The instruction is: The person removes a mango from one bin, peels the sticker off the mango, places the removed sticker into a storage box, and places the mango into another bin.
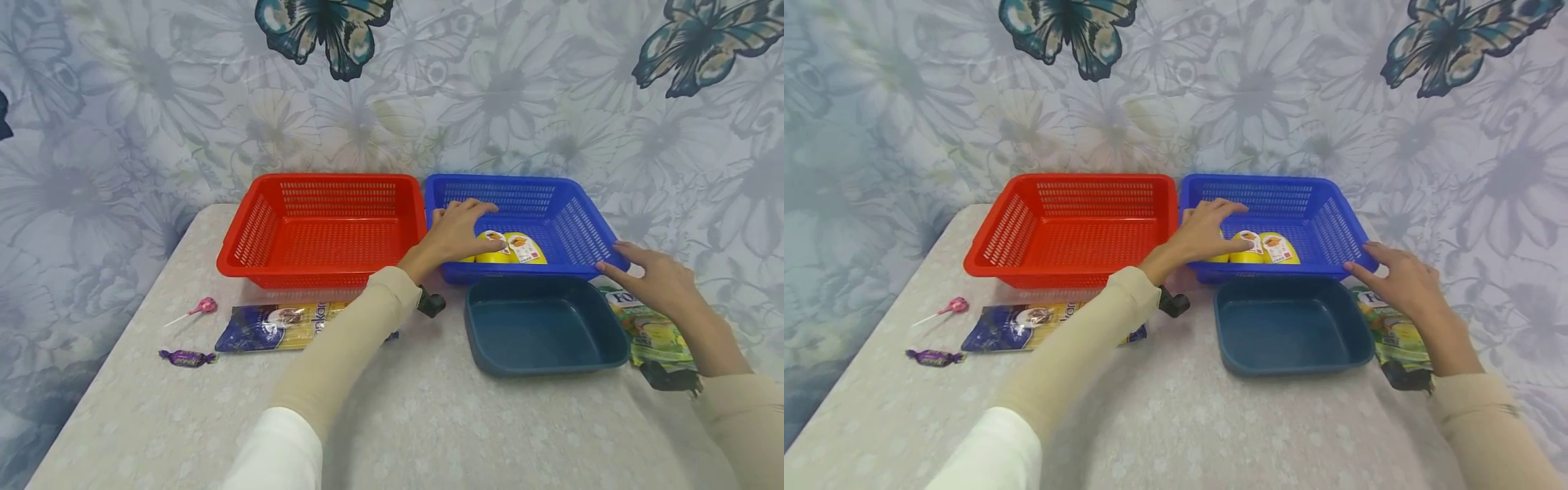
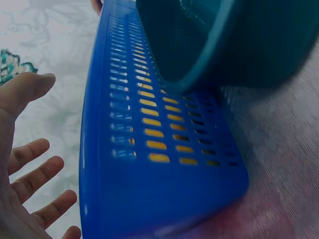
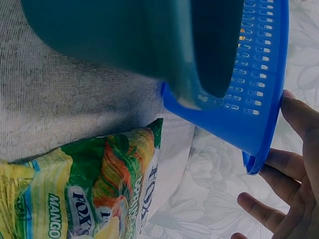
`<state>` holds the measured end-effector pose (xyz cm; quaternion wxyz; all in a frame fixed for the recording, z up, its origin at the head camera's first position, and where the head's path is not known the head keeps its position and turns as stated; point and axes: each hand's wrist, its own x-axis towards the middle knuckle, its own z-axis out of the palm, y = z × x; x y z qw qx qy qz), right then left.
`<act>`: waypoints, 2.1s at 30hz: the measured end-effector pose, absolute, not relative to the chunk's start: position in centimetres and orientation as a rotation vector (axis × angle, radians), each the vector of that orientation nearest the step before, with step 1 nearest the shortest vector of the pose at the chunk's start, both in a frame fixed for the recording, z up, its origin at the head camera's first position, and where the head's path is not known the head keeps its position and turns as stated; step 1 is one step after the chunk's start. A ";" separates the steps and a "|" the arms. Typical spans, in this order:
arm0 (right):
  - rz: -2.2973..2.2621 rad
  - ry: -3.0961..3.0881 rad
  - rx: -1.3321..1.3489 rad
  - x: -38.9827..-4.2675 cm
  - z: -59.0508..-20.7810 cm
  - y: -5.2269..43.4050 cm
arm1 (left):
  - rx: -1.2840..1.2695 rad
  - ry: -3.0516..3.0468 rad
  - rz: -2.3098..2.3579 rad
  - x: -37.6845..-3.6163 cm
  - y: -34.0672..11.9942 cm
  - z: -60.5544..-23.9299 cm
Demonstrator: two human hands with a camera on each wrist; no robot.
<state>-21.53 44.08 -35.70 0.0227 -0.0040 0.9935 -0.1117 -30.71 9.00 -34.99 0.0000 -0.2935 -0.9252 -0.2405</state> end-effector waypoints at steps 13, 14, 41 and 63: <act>-0.322 3.090 -0.021 -21.6 -35.8 43.9 | -0.881 -2.993 -0.700 -31.6 13.2 -36.3; -0.318 3.089 -0.020 -21.7 -35.8 43.9 | -0.875 -2.994 -0.695 -31.6 13.4 -36.4; -0.347 3.112 -0.020 -21.6 -36.1 43.8 | -0.673 -3.228 -0.237 -33.0 18.5 -38.2; -0.431 3.093 0.027 -21.6 -36.1 43.9 | -0.754 -3.188 -0.130 -33.6 19.0 -38.6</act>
